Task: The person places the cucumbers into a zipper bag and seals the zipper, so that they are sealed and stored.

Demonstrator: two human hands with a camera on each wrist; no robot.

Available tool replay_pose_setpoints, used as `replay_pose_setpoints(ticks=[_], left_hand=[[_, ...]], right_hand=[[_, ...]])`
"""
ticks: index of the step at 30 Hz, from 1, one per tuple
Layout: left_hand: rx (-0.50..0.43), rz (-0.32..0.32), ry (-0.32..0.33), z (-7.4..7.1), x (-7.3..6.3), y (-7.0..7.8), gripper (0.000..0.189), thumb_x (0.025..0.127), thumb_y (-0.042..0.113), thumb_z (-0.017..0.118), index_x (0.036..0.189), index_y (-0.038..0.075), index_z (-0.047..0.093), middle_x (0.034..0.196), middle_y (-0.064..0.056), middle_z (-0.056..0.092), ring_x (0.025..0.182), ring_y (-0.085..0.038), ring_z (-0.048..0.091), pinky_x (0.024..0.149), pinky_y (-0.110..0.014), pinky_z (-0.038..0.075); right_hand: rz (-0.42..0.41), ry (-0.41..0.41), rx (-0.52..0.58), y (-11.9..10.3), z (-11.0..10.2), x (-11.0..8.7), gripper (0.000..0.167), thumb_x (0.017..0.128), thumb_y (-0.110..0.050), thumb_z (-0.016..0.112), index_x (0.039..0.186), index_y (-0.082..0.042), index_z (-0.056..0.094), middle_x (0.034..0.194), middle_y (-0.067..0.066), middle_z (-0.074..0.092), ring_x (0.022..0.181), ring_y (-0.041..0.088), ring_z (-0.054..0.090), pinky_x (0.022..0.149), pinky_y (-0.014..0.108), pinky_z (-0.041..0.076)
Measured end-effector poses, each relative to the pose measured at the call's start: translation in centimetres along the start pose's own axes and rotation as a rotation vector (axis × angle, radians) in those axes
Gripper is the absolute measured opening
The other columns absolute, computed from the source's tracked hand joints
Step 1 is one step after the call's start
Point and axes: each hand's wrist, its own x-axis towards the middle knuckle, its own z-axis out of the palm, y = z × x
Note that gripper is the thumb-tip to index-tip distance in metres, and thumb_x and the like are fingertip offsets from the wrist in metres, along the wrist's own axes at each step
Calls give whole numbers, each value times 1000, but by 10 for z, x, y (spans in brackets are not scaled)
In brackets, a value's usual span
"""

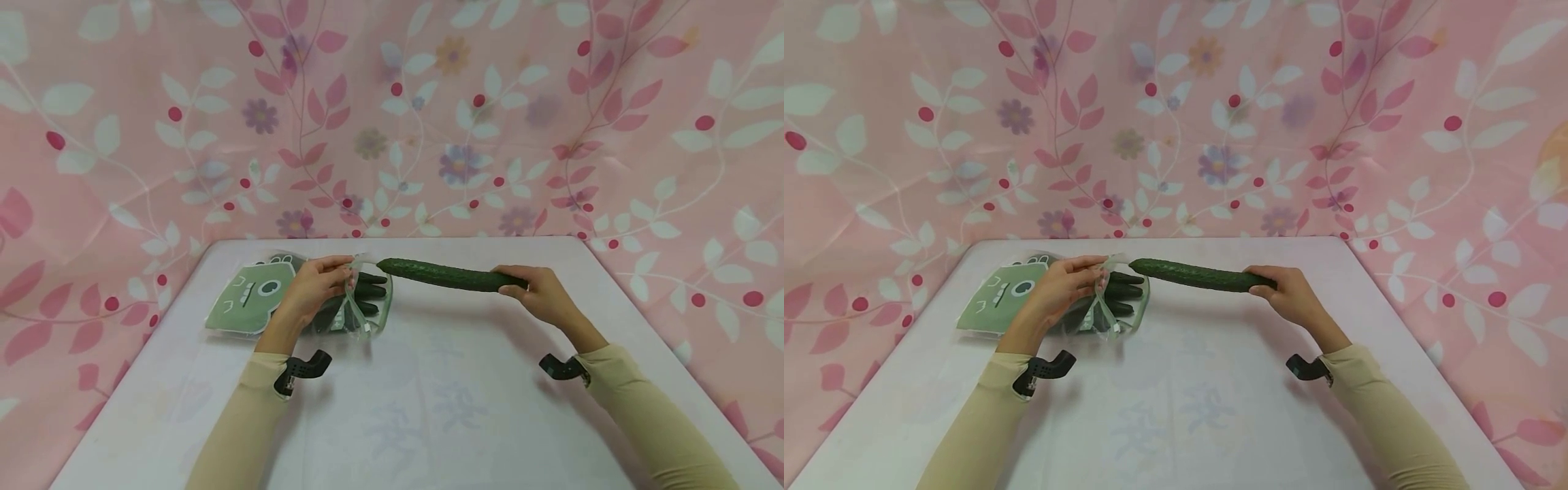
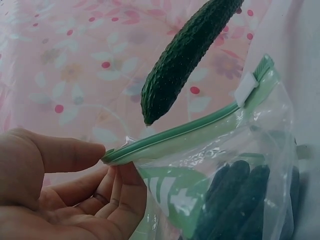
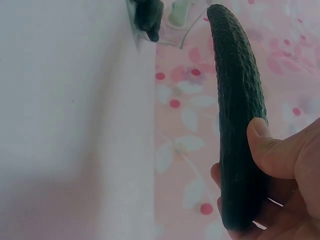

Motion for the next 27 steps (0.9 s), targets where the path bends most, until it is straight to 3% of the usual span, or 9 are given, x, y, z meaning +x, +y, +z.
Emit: replay_pose_setpoints(ticks=[5,19,27], left_hand=[[5,4,3,0,1,0,42,108,5,56,148,-8,51,125,-21,61,103,-21,66,87,-31,57],[0,10,15,-1,1,0,41,108,4,56,146,-9,51,120,-16,62,100,-19,67,86,-30,57],[-4,16,10,-2,1,1,41,109,5,55,147,-9,50,131,-27,58,104,-19,66,88,-30,56]], right_hand=[[-1,-19,20,-3,10,1,36,94,-6,78,129,-7,73,123,14,72,68,20,47,59,32,39],[8,-55,53,-12,30,10,34,96,-8,76,130,-5,73,127,15,70,96,27,64,75,41,49],[12,-59,57,-14,42,17,34,96,-9,76,130,-7,74,125,13,71,98,25,64,77,42,50]])
